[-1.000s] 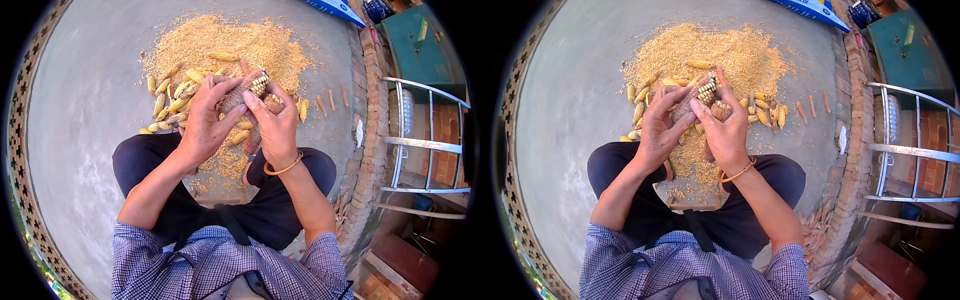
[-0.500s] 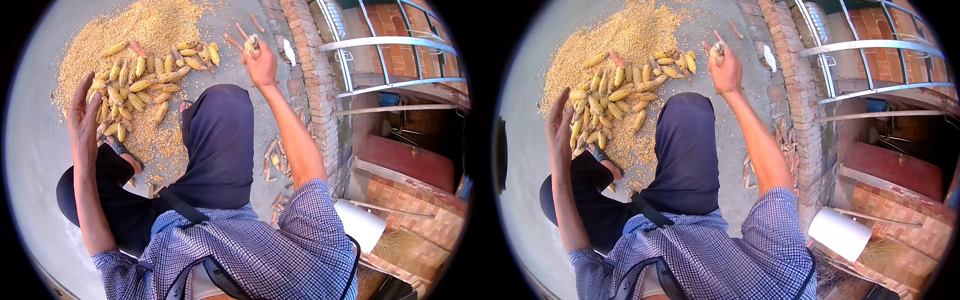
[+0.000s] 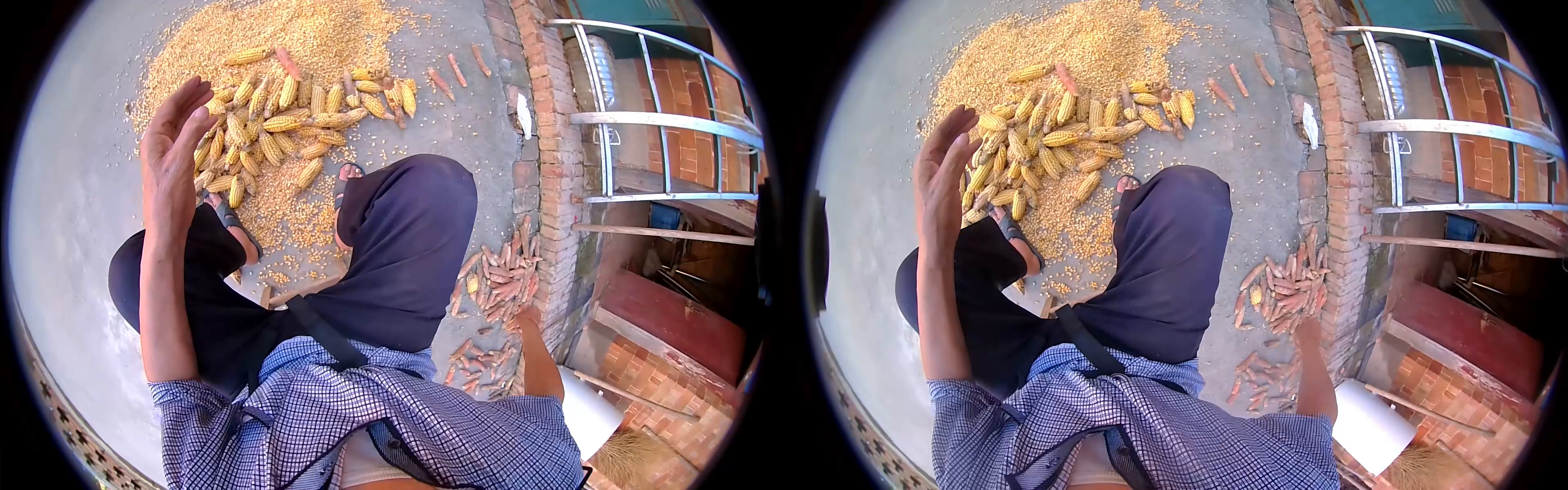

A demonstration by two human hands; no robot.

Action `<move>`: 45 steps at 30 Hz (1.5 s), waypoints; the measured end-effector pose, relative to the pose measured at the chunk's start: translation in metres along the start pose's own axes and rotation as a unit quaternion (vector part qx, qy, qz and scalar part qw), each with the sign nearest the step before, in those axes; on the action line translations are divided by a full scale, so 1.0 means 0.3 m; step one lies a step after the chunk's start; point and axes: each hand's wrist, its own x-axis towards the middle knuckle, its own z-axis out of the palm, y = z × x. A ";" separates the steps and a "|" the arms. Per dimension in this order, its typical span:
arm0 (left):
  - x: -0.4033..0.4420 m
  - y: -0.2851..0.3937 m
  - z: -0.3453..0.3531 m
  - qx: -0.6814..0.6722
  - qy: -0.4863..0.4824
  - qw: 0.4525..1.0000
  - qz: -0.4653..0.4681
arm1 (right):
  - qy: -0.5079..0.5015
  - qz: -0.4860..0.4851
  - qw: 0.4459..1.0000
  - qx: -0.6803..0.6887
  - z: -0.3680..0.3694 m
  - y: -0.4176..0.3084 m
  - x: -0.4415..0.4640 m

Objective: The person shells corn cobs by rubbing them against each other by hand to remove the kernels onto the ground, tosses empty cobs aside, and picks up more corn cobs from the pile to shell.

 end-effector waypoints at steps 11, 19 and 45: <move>0.009 -0.029 -0.034 0.001 0.009 1.000 -0.015 | 0.129 -0.463 0.823 0.302 -0.129 -1.279 0.020; 0.008 -0.016 -0.015 -0.009 0.029 1.000 -0.008 | 0.120 -0.511 0.829 0.193 -0.134 -1.614 -0.177; 0.010 -0.012 0.101 -0.018 -0.006 0.989 -0.145 | 0.262 -0.463 0.795 0.292 -0.177 -2.008 0.174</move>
